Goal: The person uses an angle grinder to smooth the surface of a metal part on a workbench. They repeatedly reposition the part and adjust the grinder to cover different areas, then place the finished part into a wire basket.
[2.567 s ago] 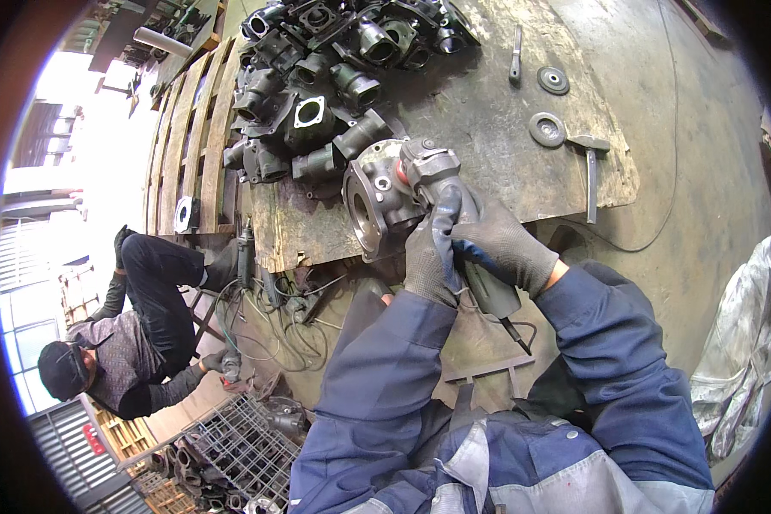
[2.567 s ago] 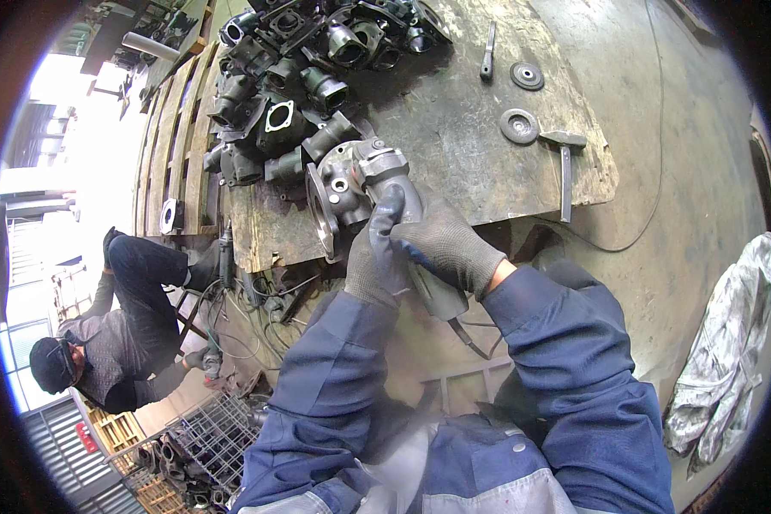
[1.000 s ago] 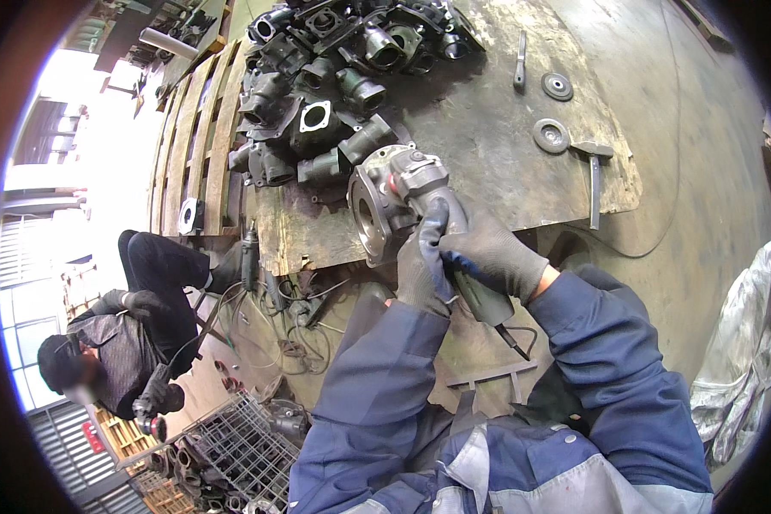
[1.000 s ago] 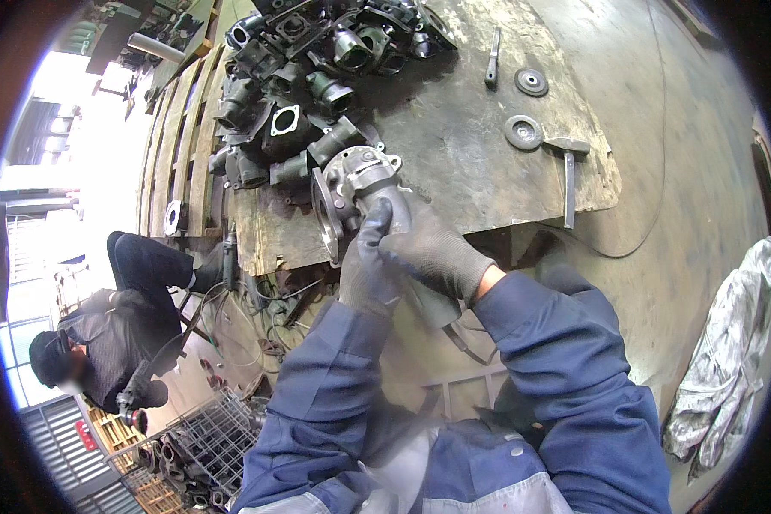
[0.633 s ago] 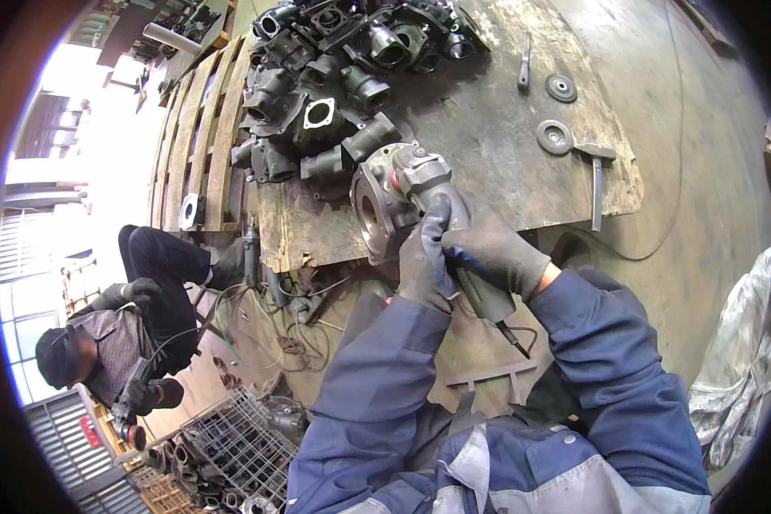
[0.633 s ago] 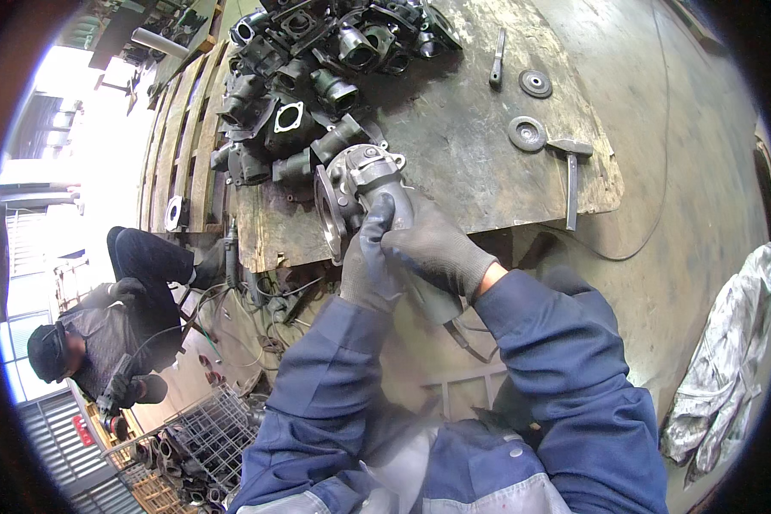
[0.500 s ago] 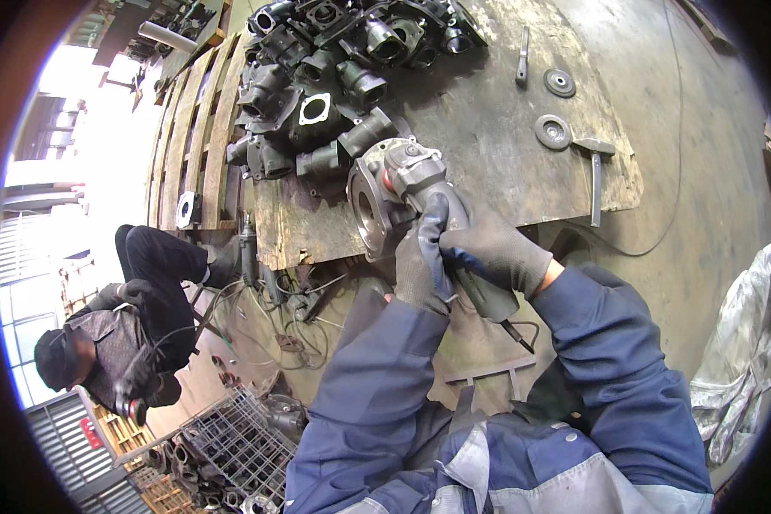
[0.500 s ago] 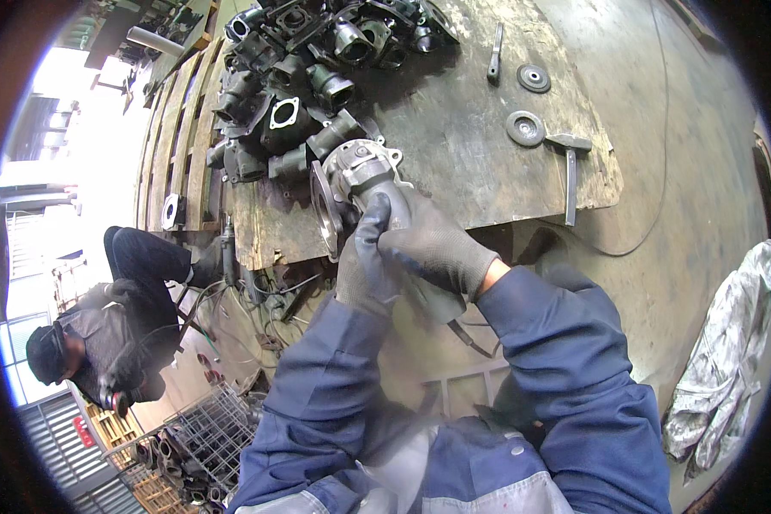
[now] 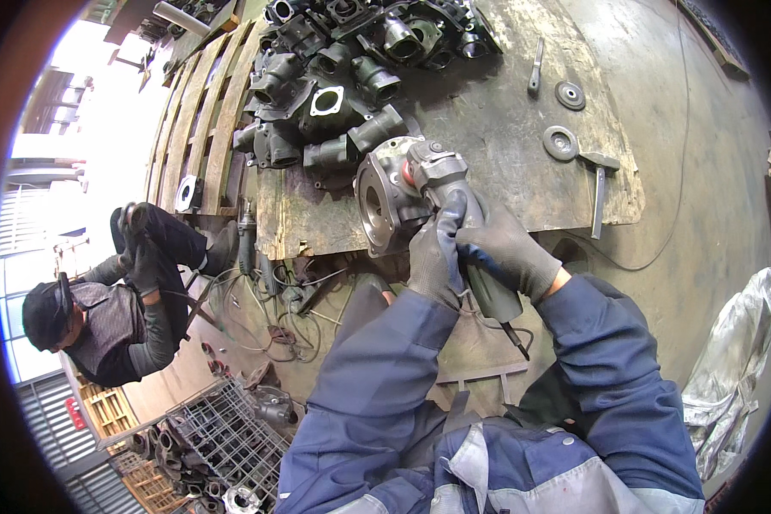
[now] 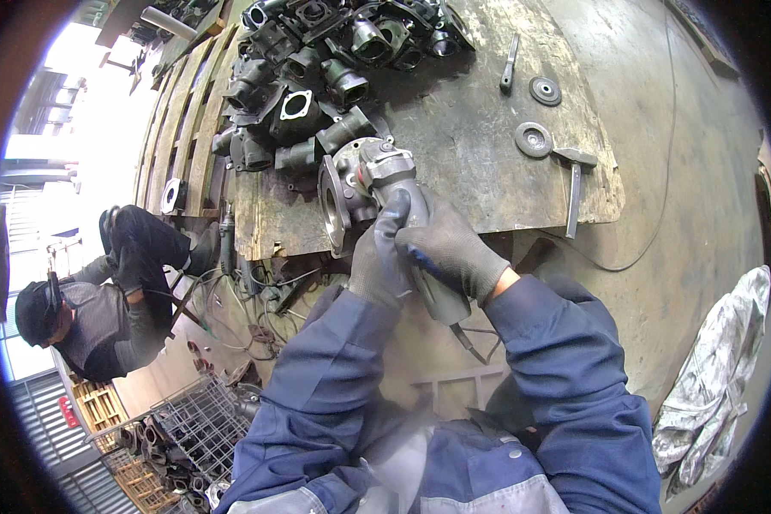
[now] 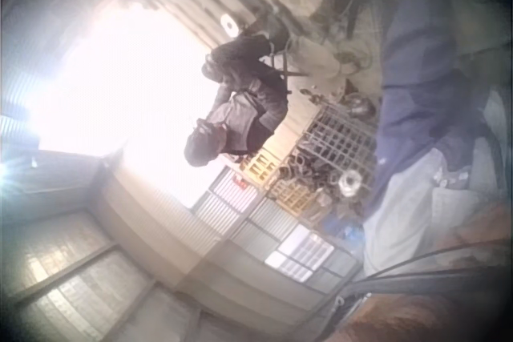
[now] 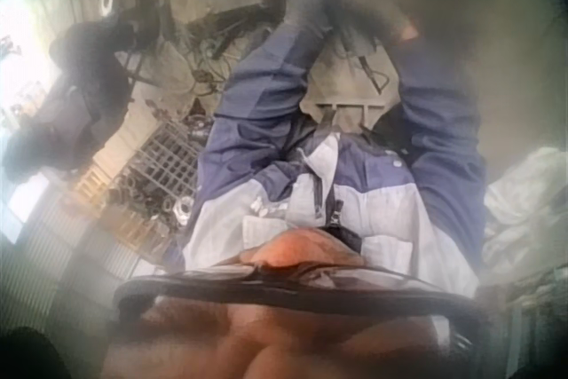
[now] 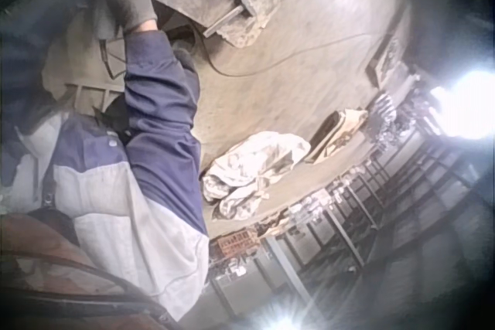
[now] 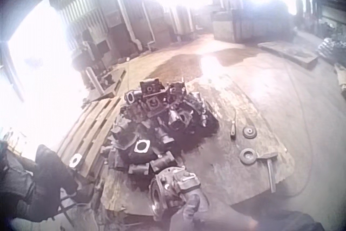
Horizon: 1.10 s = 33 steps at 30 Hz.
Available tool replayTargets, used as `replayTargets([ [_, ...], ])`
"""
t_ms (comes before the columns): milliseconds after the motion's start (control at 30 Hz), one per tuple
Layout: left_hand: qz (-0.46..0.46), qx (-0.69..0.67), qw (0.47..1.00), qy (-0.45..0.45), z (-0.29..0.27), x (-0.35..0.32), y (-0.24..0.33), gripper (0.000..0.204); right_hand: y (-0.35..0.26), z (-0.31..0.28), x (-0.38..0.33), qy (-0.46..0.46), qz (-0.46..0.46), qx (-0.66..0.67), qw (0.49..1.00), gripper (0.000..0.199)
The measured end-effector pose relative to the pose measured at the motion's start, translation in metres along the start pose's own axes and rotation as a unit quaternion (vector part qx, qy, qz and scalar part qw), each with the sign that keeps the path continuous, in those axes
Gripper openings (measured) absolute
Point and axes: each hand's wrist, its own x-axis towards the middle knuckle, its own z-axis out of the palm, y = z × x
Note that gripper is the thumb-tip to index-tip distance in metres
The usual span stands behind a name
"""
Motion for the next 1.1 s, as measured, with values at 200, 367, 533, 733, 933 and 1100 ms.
replayTargets([
  [200,-0.013,-0.048,0.998,0.024,0.010,-0.007,0.001,0.046,0.008,-0.001,0.001,-0.018,0.028,0.035,0.999,0.057],
  [367,0.031,-0.006,0.999,0.021,0.026,-0.012,0.001,0.042,0.006,-0.005,-0.008,0.011,-0.031,0.048,0.998,0.059],
  [533,0.010,0.050,0.999,-0.013,0.034,-0.020,-0.003,0.048,-0.006,-0.018,-0.031,-0.004,0.008,0.107,0.994,0.057],
  [733,0.011,0.049,0.998,0.044,0.042,-0.010,-0.026,0.058,-0.013,-0.027,-0.051,0.005,0.036,0.069,0.997,0.059],
  [933,-0.012,0.027,0.999,0.042,0.045,-0.008,-0.041,0.062,-0.008,-0.028,-0.059,0.024,0.033,0.086,0.995,0.057],
  [1100,-0.006,-0.016,0.999,0.031,0.052,-0.020,-0.032,0.044,-0.005,-0.032,-0.063,0.016,-0.004,0.058,0.998,0.058],
])
